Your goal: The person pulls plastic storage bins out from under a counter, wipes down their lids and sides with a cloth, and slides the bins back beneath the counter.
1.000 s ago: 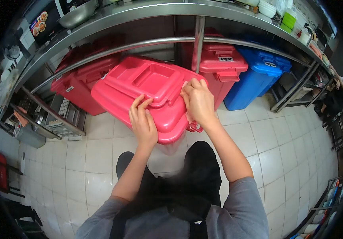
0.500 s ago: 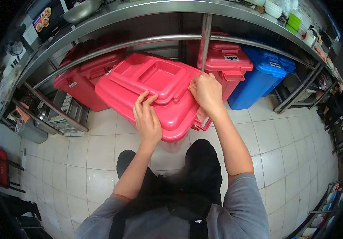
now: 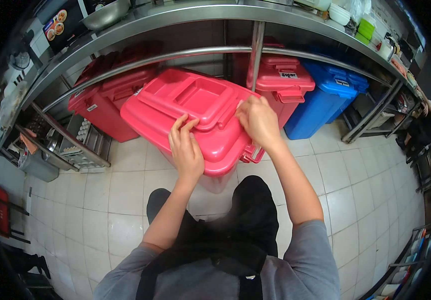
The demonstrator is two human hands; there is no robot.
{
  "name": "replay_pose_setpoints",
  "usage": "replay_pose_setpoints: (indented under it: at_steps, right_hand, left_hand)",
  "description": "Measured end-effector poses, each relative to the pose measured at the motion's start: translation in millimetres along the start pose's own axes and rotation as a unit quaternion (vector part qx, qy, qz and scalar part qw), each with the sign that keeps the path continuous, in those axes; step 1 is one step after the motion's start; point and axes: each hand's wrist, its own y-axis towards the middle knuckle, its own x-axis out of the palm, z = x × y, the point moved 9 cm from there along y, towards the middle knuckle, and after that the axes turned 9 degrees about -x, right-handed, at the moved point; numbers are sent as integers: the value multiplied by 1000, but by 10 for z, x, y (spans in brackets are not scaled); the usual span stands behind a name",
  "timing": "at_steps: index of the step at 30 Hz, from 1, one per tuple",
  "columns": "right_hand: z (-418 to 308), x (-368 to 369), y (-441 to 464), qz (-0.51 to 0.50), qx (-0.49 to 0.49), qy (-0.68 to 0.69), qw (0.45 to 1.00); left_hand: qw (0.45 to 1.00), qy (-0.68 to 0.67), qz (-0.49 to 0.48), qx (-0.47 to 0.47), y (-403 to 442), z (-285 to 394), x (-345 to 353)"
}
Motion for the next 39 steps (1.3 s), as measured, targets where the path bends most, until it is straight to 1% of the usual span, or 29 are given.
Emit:
replay_pose_setpoints:
  at_steps: [2,3,4,6,7,8,10,11,12,14,15,17,18,19,21,22,23,24,26,28,30,31,32,34,39]
  right_hand:
    - [-222,11,-82,-37,-44,71,996]
    - [-126,29,-94,-18,-37,96,995]
    - [-12,81,-79,-19,-34,97,995]
    - [261,73,51,19,12,50,999]
    - [301,68,82,29,14,42,999]
    - [303,96,71,30,11,43,999]
    - [33,12,-11,47,-21,10,999]
    - [-94,14,-78,22,-15,25,999]
    - [-267,-13,-158,43,-69,38,996]
    - [-442,-37,-240,-19,-139,161,977]
    - [-378,-107,-233,-20,-138,162,977]
    - [-144,-70,-166,-113,-61,226,966]
    - [51,-108,-161,-135,151,234,951]
    - [131,-124,-89,-67,172,292,938]
    - [282,41,4,58,130,306,941]
    - [247,138,34,114,69,260,956]
    - [37,49,1,162,-5,147,976]
    - [-98,56,-41,129,-8,158,979]
    - [-425,46,-198,131,-78,138,979]
    - [-390,29,-176,125,-71,143,979]
    - [-97,28,40,96,-16,62,993]
    - [0,-1,132,115,-30,25,993]
    - [139,25,214,101,-13,2,995]
    - [165,30,231,110,-39,-5,993]
    - [152,18,142,118,-51,-9,992]
  left_hand:
    - [1000,-1,-2,-3,8,-3,12]
    - [1000,0,3,3,10,-2,10]
    - [1000,1,7,8,-8,-1,6]
    - [1000,1,3,9,-14,-5,12]
    - [1000,0,2,10,-9,-4,8]
    - [1000,1,5,11,-3,-3,1]
    - [1000,6,3,2,-8,-2,10]
    - [1000,4,4,4,-4,7,19]
    - [1000,1,2,-2,-8,-3,21]
    - [1000,-1,-2,-9,-7,-20,20]
    - [1000,-2,-2,-6,-7,-19,20]
    - [1000,-1,-4,-5,-10,-22,9]
    - [1000,2,1,0,-3,-8,-1]
    - [1000,3,7,4,2,7,-5]
    - [1000,2,8,1,0,-3,2]
    - [1000,1,9,-3,1,-10,5]
    - [1000,1,8,-2,-10,-5,4]
    - [1000,-1,8,0,-8,3,2]
    - [1000,-2,11,0,21,2,-5]
    - [1000,1,-3,4,2,20,7]
    - [1000,-1,-8,7,-21,-10,31]
    - [1000,-3,-10,11,-5,-10,22]
    - [1000,-3,-7,15,5,12,-3]
    - [1000,-8,-20,-4,4,21,2]
    - [1000,5,-18,-13,3,10,30]
